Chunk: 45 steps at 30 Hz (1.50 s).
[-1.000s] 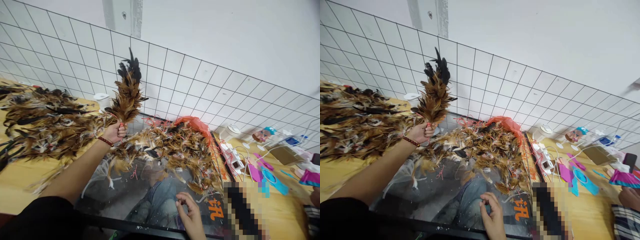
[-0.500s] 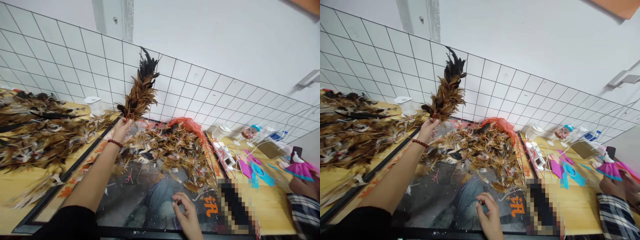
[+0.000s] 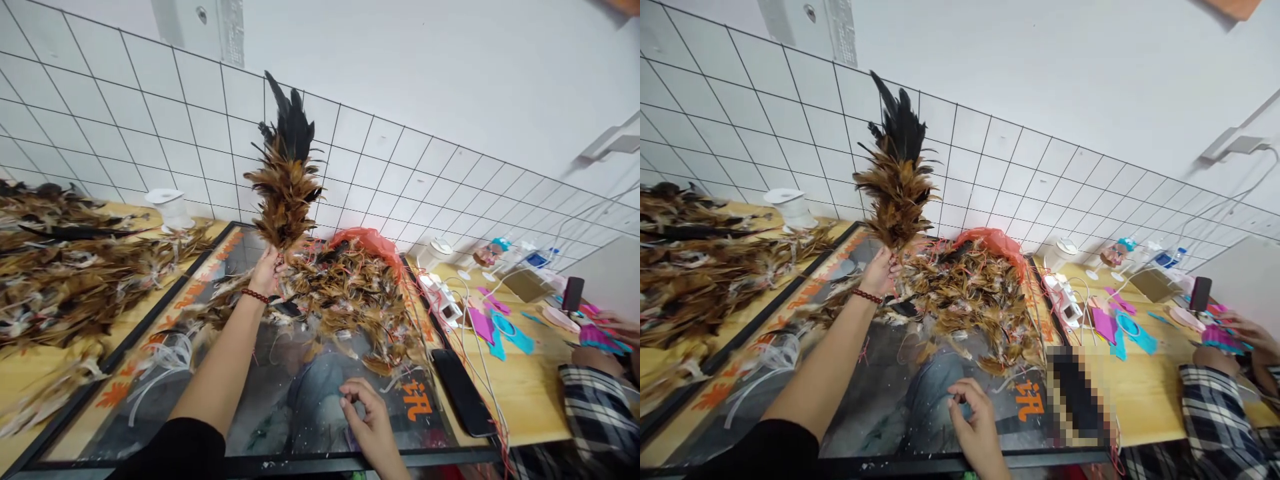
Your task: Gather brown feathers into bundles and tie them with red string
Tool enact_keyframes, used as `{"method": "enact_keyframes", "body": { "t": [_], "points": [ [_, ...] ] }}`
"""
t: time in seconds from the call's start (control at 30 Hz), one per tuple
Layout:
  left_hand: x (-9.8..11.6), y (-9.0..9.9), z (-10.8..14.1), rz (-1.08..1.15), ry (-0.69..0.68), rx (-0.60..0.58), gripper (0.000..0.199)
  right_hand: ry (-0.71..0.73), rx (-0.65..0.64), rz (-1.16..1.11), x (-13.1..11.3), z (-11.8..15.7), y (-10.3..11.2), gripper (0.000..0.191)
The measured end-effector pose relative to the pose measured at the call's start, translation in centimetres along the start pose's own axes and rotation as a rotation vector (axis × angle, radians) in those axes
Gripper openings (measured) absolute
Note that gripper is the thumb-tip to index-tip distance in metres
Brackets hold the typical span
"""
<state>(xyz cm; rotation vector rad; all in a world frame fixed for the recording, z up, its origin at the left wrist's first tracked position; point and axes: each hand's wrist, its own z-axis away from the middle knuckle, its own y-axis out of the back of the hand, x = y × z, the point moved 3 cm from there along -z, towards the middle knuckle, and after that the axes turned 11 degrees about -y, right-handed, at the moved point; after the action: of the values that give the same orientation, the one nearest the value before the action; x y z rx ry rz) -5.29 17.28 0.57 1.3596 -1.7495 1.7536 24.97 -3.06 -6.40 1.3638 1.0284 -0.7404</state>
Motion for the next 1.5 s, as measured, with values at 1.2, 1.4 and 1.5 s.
{"method": "enact_keyframes", "body": {
  "t": [1.2, 1.4, 1.5],
  "points": [
    [0.6, 1.9, 1.0, 0.309, 0.271, -0.279, 0.026, 0.009, -0.009, 0.015, 0.5, 0.3, -0.1, 0.013],
    [-1.0, 2.1, 0.3, -0.13, 0.123, -0.07, 0.039, 0.015, -0.008, 0.027, 0.2, 0.3, -0.1, 0.013],
    [-2.3, 2.9, -0.5, -0.216, 0.053, 0.025, 0.038, 0.018, -0.001, 0.03, 0.1, 0.3, 0.0, 0.013]
  ]
}}
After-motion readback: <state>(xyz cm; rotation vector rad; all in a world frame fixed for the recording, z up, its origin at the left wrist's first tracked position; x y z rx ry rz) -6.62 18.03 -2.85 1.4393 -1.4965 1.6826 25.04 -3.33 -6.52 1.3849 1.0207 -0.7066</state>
